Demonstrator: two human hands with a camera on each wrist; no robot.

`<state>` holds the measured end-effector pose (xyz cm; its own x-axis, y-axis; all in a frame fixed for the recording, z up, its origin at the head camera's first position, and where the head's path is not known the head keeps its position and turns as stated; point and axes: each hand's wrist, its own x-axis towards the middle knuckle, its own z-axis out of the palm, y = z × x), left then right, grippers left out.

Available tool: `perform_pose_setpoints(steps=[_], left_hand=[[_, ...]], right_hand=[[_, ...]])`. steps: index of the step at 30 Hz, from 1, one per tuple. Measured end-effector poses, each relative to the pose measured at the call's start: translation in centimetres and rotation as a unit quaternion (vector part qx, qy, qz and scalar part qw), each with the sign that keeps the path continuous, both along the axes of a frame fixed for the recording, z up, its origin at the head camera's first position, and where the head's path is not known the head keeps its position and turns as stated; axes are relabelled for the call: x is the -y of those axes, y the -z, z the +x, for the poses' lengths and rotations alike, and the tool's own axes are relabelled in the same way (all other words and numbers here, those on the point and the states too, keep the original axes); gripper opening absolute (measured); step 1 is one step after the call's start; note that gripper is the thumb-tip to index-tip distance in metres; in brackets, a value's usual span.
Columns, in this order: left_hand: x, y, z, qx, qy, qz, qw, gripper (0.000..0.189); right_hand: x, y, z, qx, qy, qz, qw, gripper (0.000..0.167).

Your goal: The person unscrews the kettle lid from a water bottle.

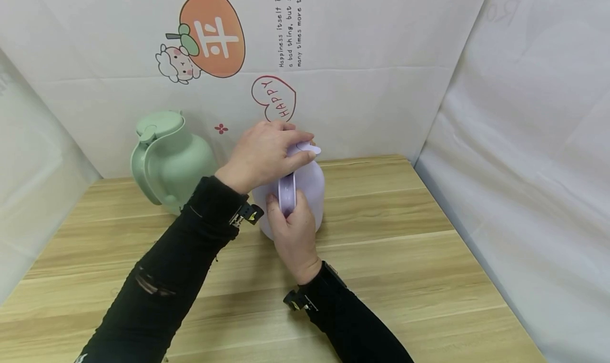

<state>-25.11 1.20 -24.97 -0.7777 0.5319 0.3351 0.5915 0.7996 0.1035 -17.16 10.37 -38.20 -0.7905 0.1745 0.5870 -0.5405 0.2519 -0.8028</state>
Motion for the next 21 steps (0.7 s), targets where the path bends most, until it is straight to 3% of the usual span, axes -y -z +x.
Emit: perform_pose_setpoints(steps=[21], left_hand=[[-1.3,-0.1,0.7,-0.007,-0.09,-0.026,0.9956,0.052]], right_hand=[[-0.1,0.2,-0.1,-0.001,-0.002,-0.004,1.0,0.022]])
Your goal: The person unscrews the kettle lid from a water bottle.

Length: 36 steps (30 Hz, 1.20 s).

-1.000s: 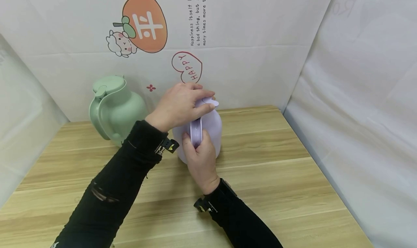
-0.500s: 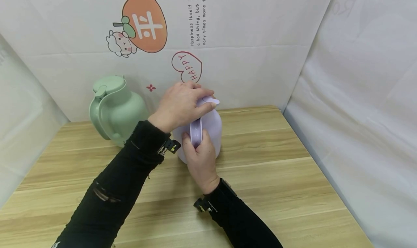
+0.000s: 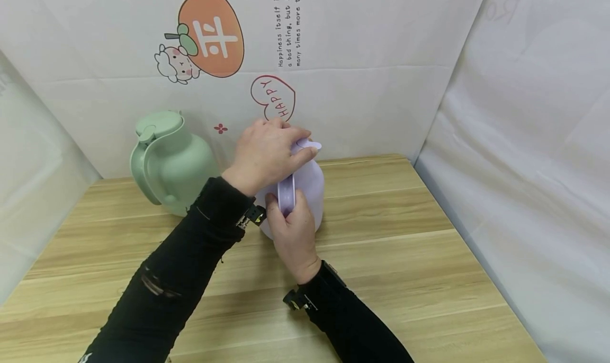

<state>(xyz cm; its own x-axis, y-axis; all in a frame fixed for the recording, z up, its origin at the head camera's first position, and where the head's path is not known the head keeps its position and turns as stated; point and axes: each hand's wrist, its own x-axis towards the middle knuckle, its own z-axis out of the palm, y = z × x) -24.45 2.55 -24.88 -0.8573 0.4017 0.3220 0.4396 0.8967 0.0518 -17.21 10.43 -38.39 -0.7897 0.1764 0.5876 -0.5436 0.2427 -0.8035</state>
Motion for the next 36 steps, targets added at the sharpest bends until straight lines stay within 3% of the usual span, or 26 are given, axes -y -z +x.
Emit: perform_pose_setpoints(steps=[8,18,23,26,30,33,36], left_hand=[[-0.1,0.3,0.0,-0.006,-0.007,0.007,0.9999,0.051],[0.4,0.6,-0.1,-0.008,0.017,0.024,0.9995,0.055],[0.7,0.6,-0.4,0.008,0.033,0.043,0.9985,0.062],[1.2,0.6,-0.8,0.027,0.07,0.071,0.9947,0.067],[2.3,0.6,-1.4,0.039,0.148,0.103,0.9829,0.063],[3.0,0.7,-1.7,0.034,0.193,0.103,0.9753,0.054],[3.4,0.9,-1.7,0.027,0.215,0.09,0.972,0.049]], right_hand=[[0.0,0.0,0.0,-0.003,0.001,0.004,1.0,0.021],[0.1,-0.1,0.0,0.001,0.008,0.008,0.9999,0.023],[0.1,0.0,0.1,0.003,0.008,0.007,0.9999,0.025],[0.1,0.1,0.1,-0.001,0.008,0.007,0.9999,0.027],[0.1,0.0,0.1,-0.005,0.004,0.005,1.0,0.028],[0.1,0.0,0.0,-0.005,0.001,0.004,1.0,0.028],[0.2,0.0,0.0,-0.004,0.001,0.007,1.0,0.027]])
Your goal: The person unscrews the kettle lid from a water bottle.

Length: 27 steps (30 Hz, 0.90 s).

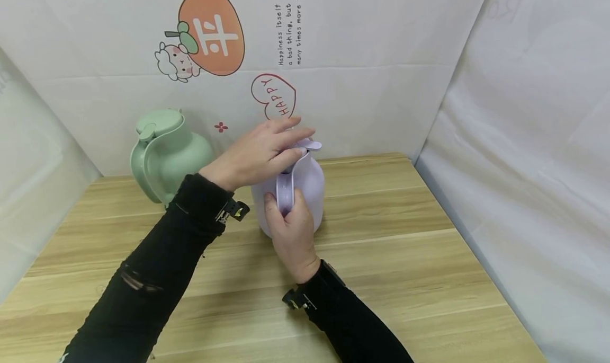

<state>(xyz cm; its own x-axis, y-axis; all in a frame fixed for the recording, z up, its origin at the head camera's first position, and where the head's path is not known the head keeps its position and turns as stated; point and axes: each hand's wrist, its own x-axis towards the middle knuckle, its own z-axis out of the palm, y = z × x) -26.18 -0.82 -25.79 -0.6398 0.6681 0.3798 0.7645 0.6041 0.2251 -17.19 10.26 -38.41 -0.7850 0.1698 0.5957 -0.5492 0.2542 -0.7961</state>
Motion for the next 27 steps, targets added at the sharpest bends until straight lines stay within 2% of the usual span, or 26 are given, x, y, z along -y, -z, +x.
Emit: perform_pose_setpoints(steps=[5,12,27], left_hand=[[0.17,0.37,-0.13,-0.011,0.009,-0.016,0.9998,0.045],[0.24,0.53,-0.2,-0.019,0.012,-0.011,0.9997,0.043],[-0.39,-0.09,0.49,-0.011,-0.032,-0.037,0.9988,0.044]], right_hand=[[0.05,0.08,0.05,0.002,-0.001,0.006,1.0,0.028],[0.09,0.08,0.04,0.006,0.001,0.007,1.0,0.03],[0.02,-0.07,0.11,0.012,0.002,0.002,0.9999,0.029]])
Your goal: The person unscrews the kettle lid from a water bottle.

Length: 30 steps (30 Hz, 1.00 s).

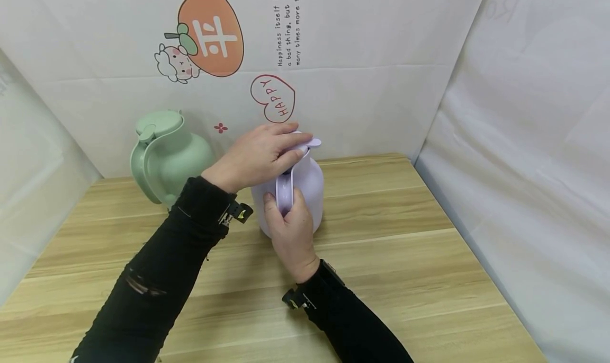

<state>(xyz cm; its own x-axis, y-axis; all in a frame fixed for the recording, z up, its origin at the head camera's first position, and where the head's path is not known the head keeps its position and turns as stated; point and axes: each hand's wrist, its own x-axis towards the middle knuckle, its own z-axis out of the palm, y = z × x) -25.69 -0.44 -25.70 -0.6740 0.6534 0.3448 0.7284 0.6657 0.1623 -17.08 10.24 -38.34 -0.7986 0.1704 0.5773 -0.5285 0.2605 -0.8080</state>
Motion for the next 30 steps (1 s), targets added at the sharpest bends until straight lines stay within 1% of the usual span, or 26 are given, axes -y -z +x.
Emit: perform_pose_setpoints(steps=[5,14,21,25,30], left_hand=[[-0.3,-0.2,0.3,0.003,-0.022,-0.009,0.9997,0.044],[-0.6,-0.3,0.5,-0.015,-0.049,-0.027,0.9983,0.045],[-0.9,-0.5,0.7,-0.012,-0.07,-0.041,0.9966,0.046],[-1.0,-0.6,0.8,-0.016,-0.079,-0.045,0.9957,0.047],[-1.1,-0.6,0.9,-0.025,-0.083,-0.048,0.9951,0.048]], right_hand=[[0.0,0.0,0.0,0.004,0.005,-0.001,1.0,0.029],[0.0,0.2,0.0,0.002,0.016,0.007,0.9998,0.028],[0.0,0.0,0.0,0.004,0.018,0.008,0.9998,0.027],[0.0,0.0,0.1,0.007,0.021,0.008,0.9997,0.028],[0.0,0.0,0.0,0.008,0.018,0.005,0.9998,0.028]])
